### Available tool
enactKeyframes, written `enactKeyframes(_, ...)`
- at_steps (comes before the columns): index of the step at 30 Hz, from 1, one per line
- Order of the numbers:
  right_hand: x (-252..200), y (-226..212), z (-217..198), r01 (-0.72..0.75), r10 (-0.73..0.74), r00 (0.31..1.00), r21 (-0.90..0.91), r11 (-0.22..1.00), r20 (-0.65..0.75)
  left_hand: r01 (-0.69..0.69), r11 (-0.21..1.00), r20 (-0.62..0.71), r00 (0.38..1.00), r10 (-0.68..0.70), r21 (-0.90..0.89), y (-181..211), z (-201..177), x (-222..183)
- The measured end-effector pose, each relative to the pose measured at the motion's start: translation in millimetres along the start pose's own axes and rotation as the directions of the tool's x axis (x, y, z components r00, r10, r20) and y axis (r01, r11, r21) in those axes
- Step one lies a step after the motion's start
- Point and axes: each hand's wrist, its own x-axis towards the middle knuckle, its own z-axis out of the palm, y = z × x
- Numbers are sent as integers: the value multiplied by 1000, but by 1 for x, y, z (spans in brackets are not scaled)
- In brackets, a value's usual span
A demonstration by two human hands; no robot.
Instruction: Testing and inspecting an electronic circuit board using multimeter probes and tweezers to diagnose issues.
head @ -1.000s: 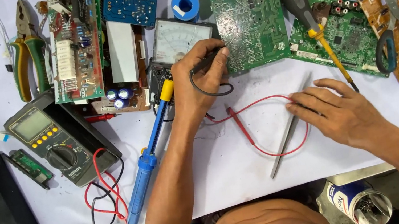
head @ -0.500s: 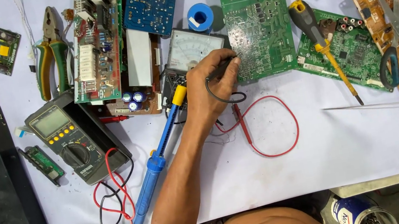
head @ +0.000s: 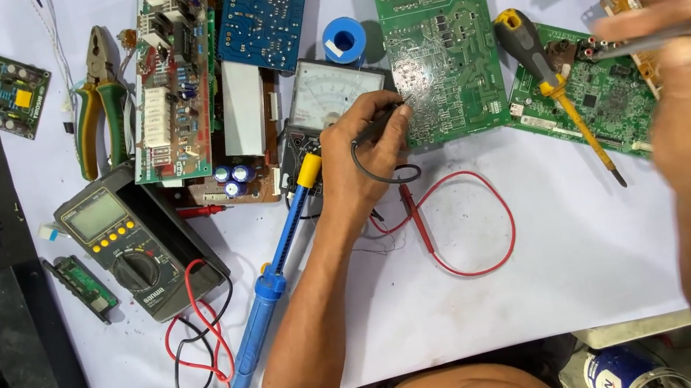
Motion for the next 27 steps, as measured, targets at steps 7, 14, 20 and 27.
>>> enactKeyframes(7,-7,33,91,11,-13,1000,103,995,16,29,999,-3,1000,-29,45,4,0,0)
enactKeyframes(14,-16,44,91,-7,3,998,60,998,66,76,997,16,997,-76,-27,4,-2,2)
enactKeyframes(20,-18,47,87,-4,-1,992,38,999,126,111,993,0,994,-111,-34,1,-1,2)
enactKeyframes(27,-13,42,87,-25,13,989,78,997,144,116,993,12,993,-116,-9,1,-1,5)
